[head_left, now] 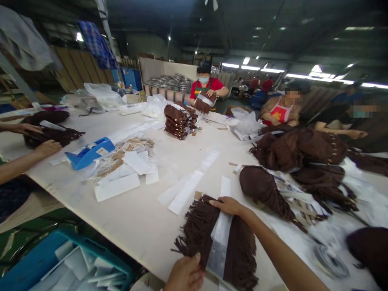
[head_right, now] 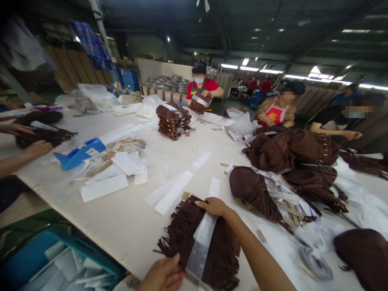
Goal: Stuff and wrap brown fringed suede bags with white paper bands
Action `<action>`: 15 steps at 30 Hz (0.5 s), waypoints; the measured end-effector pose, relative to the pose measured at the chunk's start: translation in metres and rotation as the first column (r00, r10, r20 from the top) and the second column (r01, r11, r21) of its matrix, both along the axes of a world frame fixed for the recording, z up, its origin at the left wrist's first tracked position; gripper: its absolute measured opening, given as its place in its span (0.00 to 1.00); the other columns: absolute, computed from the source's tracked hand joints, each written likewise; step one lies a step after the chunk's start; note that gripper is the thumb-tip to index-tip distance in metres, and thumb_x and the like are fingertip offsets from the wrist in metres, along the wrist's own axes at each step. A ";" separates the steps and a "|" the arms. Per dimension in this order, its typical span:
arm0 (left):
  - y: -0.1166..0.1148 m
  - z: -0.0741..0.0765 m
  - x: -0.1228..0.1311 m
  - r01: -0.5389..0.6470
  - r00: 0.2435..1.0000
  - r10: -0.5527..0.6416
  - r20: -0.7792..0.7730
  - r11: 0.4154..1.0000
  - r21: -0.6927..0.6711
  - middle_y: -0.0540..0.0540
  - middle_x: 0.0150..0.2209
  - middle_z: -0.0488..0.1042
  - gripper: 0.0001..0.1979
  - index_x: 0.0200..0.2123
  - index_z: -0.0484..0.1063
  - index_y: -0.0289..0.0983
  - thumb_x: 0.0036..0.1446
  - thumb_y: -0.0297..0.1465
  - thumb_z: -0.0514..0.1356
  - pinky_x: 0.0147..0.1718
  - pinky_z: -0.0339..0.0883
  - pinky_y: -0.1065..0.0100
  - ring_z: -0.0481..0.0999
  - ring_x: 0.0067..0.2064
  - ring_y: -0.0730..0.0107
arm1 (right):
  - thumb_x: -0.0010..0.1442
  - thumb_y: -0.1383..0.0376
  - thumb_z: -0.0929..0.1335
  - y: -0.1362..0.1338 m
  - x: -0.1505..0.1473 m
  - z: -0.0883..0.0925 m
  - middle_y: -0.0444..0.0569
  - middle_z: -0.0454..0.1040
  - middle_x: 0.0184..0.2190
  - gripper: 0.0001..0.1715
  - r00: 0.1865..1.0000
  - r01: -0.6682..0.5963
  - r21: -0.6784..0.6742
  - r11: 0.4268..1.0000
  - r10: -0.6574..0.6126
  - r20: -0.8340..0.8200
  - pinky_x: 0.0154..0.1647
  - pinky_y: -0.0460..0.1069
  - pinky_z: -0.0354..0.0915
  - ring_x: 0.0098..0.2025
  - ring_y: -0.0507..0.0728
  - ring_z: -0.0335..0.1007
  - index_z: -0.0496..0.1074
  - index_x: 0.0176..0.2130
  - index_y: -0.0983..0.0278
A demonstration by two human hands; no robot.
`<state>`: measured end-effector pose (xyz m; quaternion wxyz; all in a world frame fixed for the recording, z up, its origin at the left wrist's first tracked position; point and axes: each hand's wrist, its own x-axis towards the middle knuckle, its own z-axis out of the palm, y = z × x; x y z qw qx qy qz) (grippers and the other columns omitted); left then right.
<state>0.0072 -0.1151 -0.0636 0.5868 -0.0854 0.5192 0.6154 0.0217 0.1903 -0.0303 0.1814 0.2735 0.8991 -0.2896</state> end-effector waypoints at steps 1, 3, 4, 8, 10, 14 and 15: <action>0.003 0.003 0.001 -0.031 0.996 0.032 0.079 0.999 -0.007 0.40 0.36 0.77 0.23 0.31 0.68 0.37 0.42 0.47 0.71 0.45 0.68 0.60 0.78 0.40 0.58 | 0.54 0.31 0.58 0.003 0.001 -0.001 0.57 0.78 0.36 0.44 1.000 0.008 -0.053 0.999 -0.007 0.015 0.40 0.53 0.64 0.40 0.64 0.73 0.75 0.34 0.65; 0.008 0.008 0.002 -0.082 0.984 0.083 0.158 0.997 -0.010 0.40 0.39 0.77 0.23 0.33 0.68 0.36 0.42 0.45 0.72 0.46 0.67 0.62 0.77 0.40 0.61 | 0.54 0.31 0.58 0.008 0.005 0.001 0.55 0.78 0.37 0.44 0.999 0.036 -0.142 0.989 -0.031 0.039 0.38 0.51 0.65 0.39 0.61 0.73 0.76 0.37 0.65; 0.009 0.010 0.003 -0.091 0.983 0.091 0.157 0.996 -0.003 0.41 0.39 0.77 0.23 0.35 0.69 0.36 0.43 0.45 0.72 0.46 0.66 0.63 0.77 0.40 0.62 | 0.54 0.31 0.58 0.009 0.008 0.003 0.54 0.78 0.39 0.44 0.998 0.056 -0.183 0.981 -0.048 0.045 0.38 0.50 0.66 0.40 0.61 0.73 0.76 0.39 0.65; 0.008 0.011 0.008 -0.066 0.985 0.062 0.163 0.998 0.023 0.41 0.41 0.77 0.25 0.40 0.70 0.35 0.46 0.45 0.70 0.43 0.66 0.65 0.75 0.38 0.66 | 0.56 0.35 0.62 0.007 0.023 0.016 0.51 0.78 0.43 0.39 0.987 0.142 -0.468 0.872 -0.158 0.004 0.44 0.51 0.68 0.44 0.60 0.73 0.75 0.44 0.64; 0.008 0.011 0.010 -0.051 0.986 0.046 0.161 0.998 0.023 0.42 0.40 0.77 0.24 0.40 0.71 0.35 0.46 0.45 0.70 0.40 0.66 0.66 0.75 0.36 0.68 | 0.56 0.38 0.65 0.004 0.031 0.023 0.50 0.77 0.46 0.34 0.977 0.154 -0.626 0.765 -0.214 -0.021 0.49 0.52 0.67 0.48 0.60 0.72 0.74 0.45 0.63; 0.008 0.016 0.013 -0.044 0.986 0.030 0.163 0.996 0.082 0.42 0.43 0.77 0.23 0.44 0.71 0.36 0.48 0.43 0.69 0.40 0.66 0.66 0.75 0.41 0.64 | 0.57 0.43 0.68 0.000 0.044 0.037 0.50 0.78 0.44 0.30 0.953 0.206 -0.720 0.663 -0.304 -0.007 0.52 0.55 0.67 0.47 0.61 0.74 0.75 0.46 0.63; 0.009 0.020 0.013 -0.058 0.985 0.035 0.171 0.989 0.132 0.41 0.45 0.77 0.24 0.45 0.71 0.36 0.49 0.43 0.68 0.41 0.66 0.65 0.75 0.43 0.62 | 0.57 0.44 0.69 0.000 0.047 0.041 0.50 0.79 0.43 0.29 0.942 0.226 -0.719 0.657 -0.336 -0.010 0.52 0.55 0.68 0.46 0.61 0.74 0.76 0.46 0.63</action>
